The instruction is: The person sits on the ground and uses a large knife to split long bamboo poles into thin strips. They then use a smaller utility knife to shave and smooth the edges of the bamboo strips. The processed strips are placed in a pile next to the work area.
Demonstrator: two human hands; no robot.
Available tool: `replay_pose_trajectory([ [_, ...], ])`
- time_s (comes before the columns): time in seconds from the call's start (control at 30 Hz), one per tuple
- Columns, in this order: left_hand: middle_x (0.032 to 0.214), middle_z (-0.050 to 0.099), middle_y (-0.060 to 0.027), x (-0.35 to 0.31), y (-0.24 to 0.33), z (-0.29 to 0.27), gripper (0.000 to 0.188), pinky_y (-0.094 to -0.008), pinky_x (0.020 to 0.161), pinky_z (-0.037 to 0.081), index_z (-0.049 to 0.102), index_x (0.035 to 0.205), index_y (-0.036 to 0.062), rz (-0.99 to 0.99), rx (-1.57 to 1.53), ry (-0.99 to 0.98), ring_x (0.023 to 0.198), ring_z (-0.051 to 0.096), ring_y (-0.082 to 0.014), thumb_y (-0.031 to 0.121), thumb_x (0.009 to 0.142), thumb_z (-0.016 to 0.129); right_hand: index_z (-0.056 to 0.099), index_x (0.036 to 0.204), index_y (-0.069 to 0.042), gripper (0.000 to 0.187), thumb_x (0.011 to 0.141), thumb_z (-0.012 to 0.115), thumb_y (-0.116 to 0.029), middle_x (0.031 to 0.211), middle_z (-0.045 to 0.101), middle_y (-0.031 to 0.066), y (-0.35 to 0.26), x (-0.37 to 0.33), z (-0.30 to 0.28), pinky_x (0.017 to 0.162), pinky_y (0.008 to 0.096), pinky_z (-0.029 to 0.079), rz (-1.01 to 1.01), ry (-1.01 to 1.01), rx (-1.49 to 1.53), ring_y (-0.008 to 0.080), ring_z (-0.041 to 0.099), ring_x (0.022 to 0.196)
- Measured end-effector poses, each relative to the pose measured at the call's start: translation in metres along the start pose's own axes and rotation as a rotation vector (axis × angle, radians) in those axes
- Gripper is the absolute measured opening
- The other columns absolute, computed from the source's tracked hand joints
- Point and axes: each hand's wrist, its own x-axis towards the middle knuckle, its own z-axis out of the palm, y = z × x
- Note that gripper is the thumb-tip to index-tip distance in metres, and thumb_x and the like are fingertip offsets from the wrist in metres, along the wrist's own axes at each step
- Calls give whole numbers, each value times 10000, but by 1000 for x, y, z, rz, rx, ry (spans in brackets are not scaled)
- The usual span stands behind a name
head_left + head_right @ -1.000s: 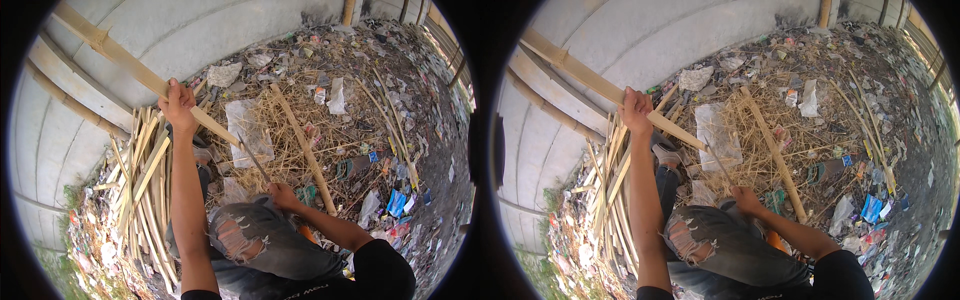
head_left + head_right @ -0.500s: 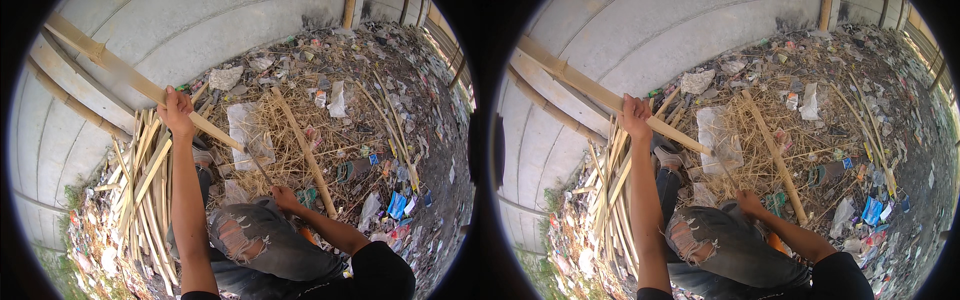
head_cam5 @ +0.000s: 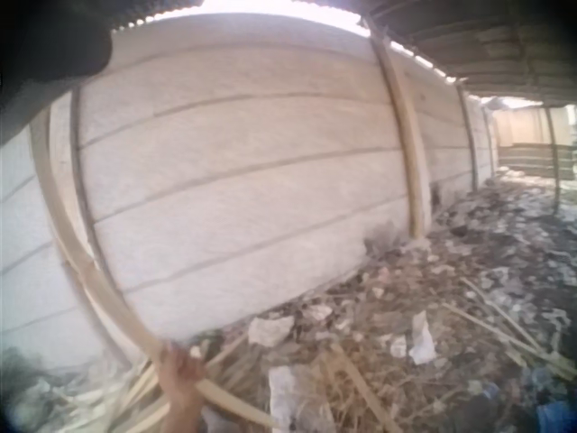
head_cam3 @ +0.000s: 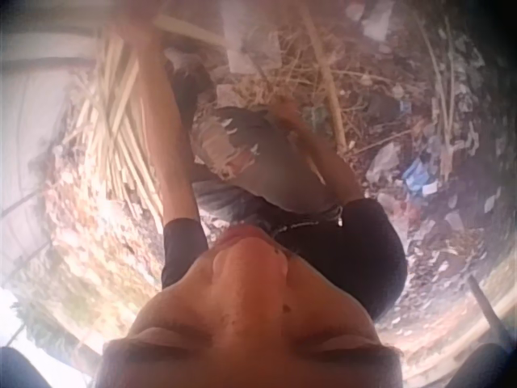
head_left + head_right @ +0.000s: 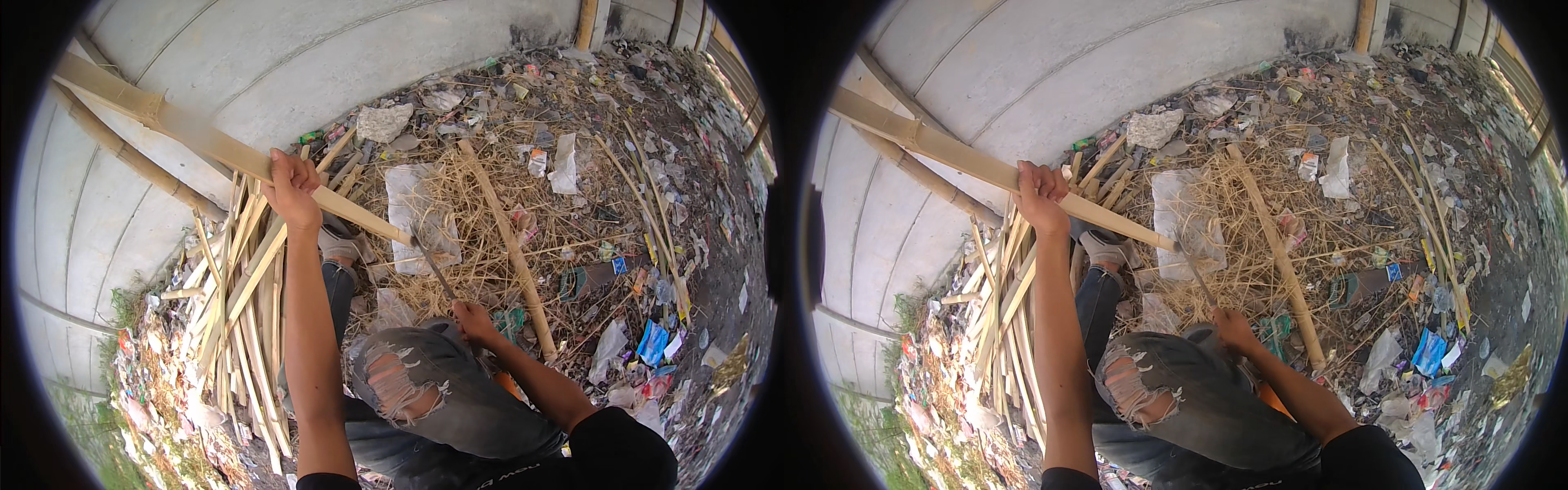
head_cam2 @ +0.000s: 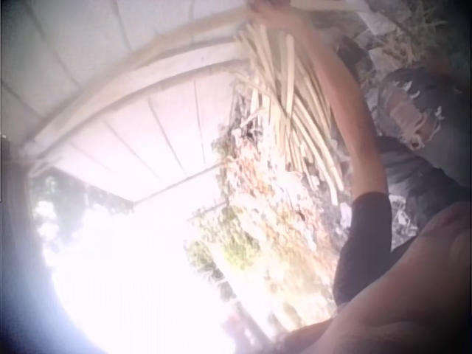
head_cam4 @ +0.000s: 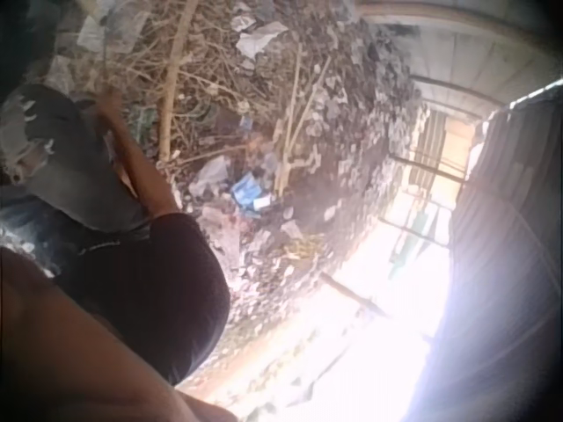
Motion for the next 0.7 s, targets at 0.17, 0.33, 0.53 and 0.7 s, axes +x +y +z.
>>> replay_pose_trajectory([
  [0.17, 624, 233, 15, 1, 4, -25, 458, -281, 519, 250, 351, 764, 126, -40, -66, -26, 537, 235, -113, 434, 1075, 490, 572, 855, -27, 477, 1038, 503, -463, 601, 547, 52, -22, -9, 0, 478, 350, 448, 15, 15, -44, 162, 554, 490],
  [0.33, 635, 241, 12, -4, 8, -46, 463, -296, 557, 323, 375, 794, 119, -62, -53, -18, 559, 298, -131, 469, 1090, 438, 555, 939, -34, 431, 1032, 550, -455, 637, 522, 29, -35, -14, 2, 446, 324, 427, -1, 22, -68, 125, 508, 487],
  [0.53, 747, 614, -113, -23, 19, -79, 555, -347, 651, 551, 605, 1019, 16, 3, 639, 257, 727, 635, -229, 510, 1102, 366, 578, 955, -19, 368, 974, 663, -376, 635, 528, 11, -53, -30, 1, 459, 305, 430, -75, 49, 27, 113, 520, 494],
  [0.7, 1103, 691, -217, -63, 64, -152, 719, -439, 920, 608, 539, 1330, -15, -235, 549, 462, 1002, 716, -318, 619, 1067, 326, 582, 977, -15, 337, 928, 727, -315, 644, 551, 11, -77, -41, -1, 462, 306, 440, -225, 156, 69, 103, 535, 505],
])
